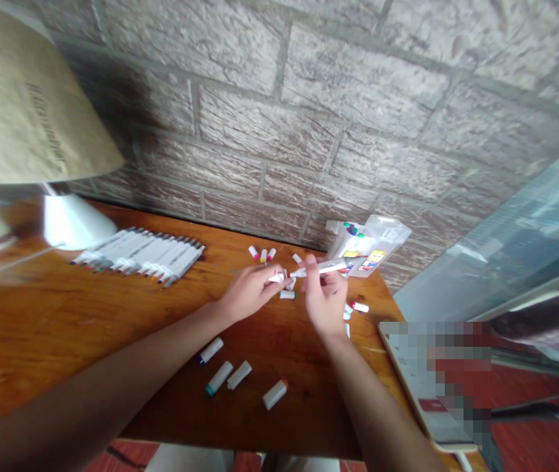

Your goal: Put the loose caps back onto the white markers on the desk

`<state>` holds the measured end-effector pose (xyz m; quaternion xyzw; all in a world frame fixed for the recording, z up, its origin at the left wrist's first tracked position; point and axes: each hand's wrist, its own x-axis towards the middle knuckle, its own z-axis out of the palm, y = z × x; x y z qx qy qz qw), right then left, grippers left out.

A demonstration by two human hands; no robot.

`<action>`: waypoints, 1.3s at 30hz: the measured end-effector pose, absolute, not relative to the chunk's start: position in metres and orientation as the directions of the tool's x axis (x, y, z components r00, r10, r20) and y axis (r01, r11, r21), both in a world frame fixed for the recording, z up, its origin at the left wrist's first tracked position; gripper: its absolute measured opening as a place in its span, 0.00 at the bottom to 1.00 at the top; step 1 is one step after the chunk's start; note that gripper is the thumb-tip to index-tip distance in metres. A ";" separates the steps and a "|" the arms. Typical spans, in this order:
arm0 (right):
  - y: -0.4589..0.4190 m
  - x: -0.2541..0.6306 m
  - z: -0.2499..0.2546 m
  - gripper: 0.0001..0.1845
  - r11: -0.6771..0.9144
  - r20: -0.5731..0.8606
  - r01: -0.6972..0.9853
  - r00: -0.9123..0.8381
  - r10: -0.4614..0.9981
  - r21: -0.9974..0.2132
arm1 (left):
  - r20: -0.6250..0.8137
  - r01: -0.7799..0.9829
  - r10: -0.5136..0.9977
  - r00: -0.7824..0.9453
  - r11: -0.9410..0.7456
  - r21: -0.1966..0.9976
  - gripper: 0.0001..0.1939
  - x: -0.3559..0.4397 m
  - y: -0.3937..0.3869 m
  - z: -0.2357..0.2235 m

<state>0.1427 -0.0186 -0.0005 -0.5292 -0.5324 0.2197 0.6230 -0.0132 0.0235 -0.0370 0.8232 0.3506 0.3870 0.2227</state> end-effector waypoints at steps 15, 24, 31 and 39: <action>-0.021 0.141 0.004 0.22 0.333 0.410 0.264 0.339 0.847 -0.905 | 0.432 0.439 0.772 0.466 -0.626 0.644 0.11 -0.012 0.022 -0.040; -0.019 0.142 0.000 0.19 0.370 0.438 0.278 0.248 0.864 -0.887 | 0.464 0.383 0.703 0.539 -0.695 0.608 0.11 -0.011 0.025 -0.043; -0.018 0.143 -0.008 0.17 0.376 0.430 0.368 0.073 0.900 -0.850 | 0.421 0.373 0.687 0.592 -0.696 0.613 0.09 -0.012 0.027 -0.046; -0.024 0.139 -0.001 0.26 0.377 0.450 0.493 0.034 0.892 -0.784 | 0.404 0.345 0.675 0.618 -0.694 0.632 0.10 -0.011 0.027 -0.048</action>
